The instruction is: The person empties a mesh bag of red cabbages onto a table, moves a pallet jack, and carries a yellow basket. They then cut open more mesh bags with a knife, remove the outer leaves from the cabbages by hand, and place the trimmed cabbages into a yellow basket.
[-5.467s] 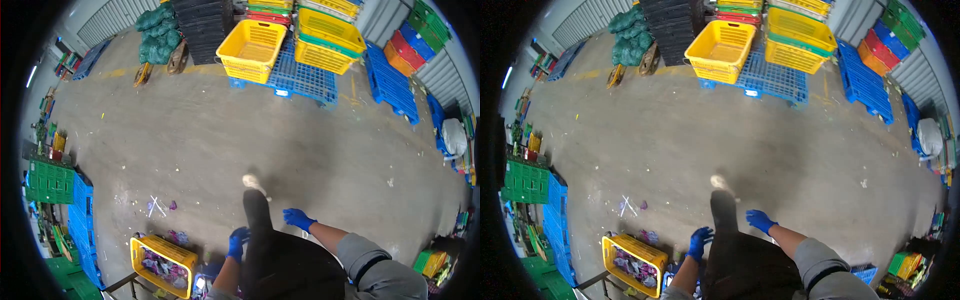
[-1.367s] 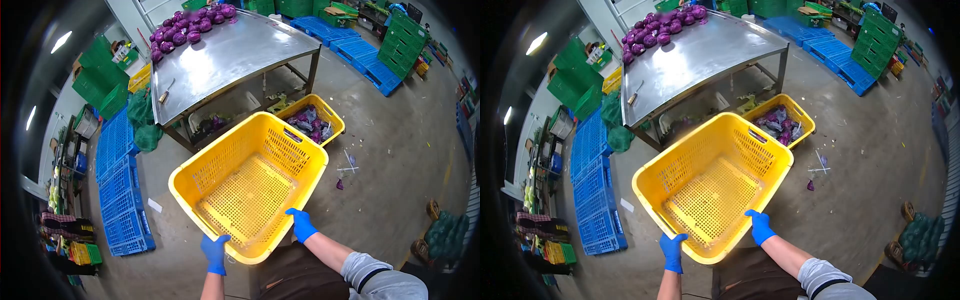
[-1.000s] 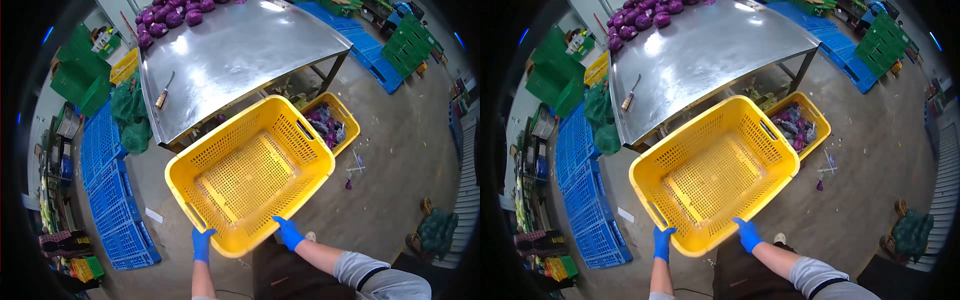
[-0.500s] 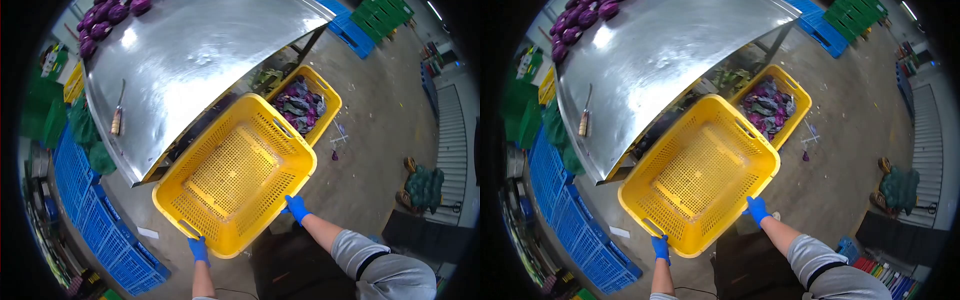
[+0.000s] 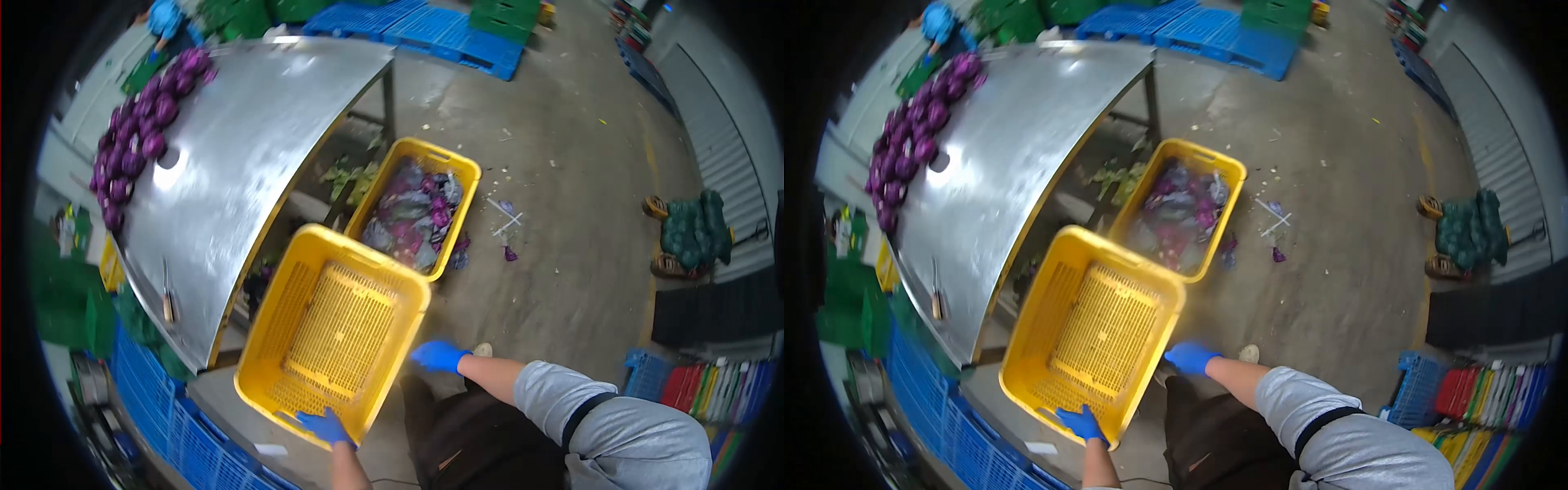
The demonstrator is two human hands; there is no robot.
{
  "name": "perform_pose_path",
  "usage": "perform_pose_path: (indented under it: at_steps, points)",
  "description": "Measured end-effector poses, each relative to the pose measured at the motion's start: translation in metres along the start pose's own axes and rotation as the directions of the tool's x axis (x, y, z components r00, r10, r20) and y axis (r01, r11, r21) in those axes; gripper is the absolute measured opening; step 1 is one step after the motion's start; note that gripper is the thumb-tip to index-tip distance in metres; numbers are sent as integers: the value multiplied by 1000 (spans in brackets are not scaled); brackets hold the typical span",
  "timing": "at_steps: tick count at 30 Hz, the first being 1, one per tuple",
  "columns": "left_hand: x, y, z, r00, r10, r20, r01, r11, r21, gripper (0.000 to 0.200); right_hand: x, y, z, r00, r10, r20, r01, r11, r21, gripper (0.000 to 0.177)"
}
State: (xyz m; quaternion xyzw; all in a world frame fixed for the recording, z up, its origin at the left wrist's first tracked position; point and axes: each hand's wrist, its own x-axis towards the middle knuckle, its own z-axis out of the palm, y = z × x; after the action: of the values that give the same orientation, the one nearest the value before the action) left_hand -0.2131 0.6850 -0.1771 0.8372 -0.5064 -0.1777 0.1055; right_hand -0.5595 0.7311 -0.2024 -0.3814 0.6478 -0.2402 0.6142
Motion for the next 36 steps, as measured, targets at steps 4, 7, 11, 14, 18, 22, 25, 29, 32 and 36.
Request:
perform_pose_path:
  at_steps: [4, 7, 11, 14, 18, 22, 25, 29, 32, 36]
  points:
    - [-56, 65, 64, 707, 265, 655, -12, 931, -364, 34, -75, 10, -57, 992, 127, -5, -116, 916, 384, 28]
    - [-133, 137, 97, 765, 394, 509, -519, 846, 125, 39, -137, 50, -121, 987, 125, -105, -87, 947, 310, 29]
    - [-211, 231, 114, 536, 617, 576, -726, 685, -58, 45, -212, 174, -204, 914, 210, -347, -247, 967, -66, 17]
    - [-246, 269, 164, 238, 652, 720, -456, 730, -510, 29, -282, 285, -232, 820, 75, -568, -272, 923, -271, 15]
    - [-305, 341, 163, 4, 418, 908, -215, 888, -407, 21, -365, 314, -234, 533, 649, -543, -77, 677, 732, 14]
    - [-282, 338, 246, -45, 413, 910, -494, 782, -379, 18, -376, 387, -196, 711, 286, -643, -405, 914, -41, 17]
    - [-273, 359, 274, 13, 318, 948, -592, 767, -249, 28, -367, 395, -198, 636, 428, -642, -310, 904, 296, 29]
    - [-263, 414, 319, 56, 189, 980, -552, 824, -127, 16, -332, 389, -261, 540, 563, -626, -22, 753, 658, 30]
    - [-253, 444, 363, -66, 285, 956, -740, 628, -239, 25, -339, 338, -343, 527, 613, -590, 117, 635, 764, 29]
    - [-355, 586, 352, 99, 215, 972, -428, 891, -153, 33, -342, 303, -462, 625, 527, -576, 237, 574, 784, 25]
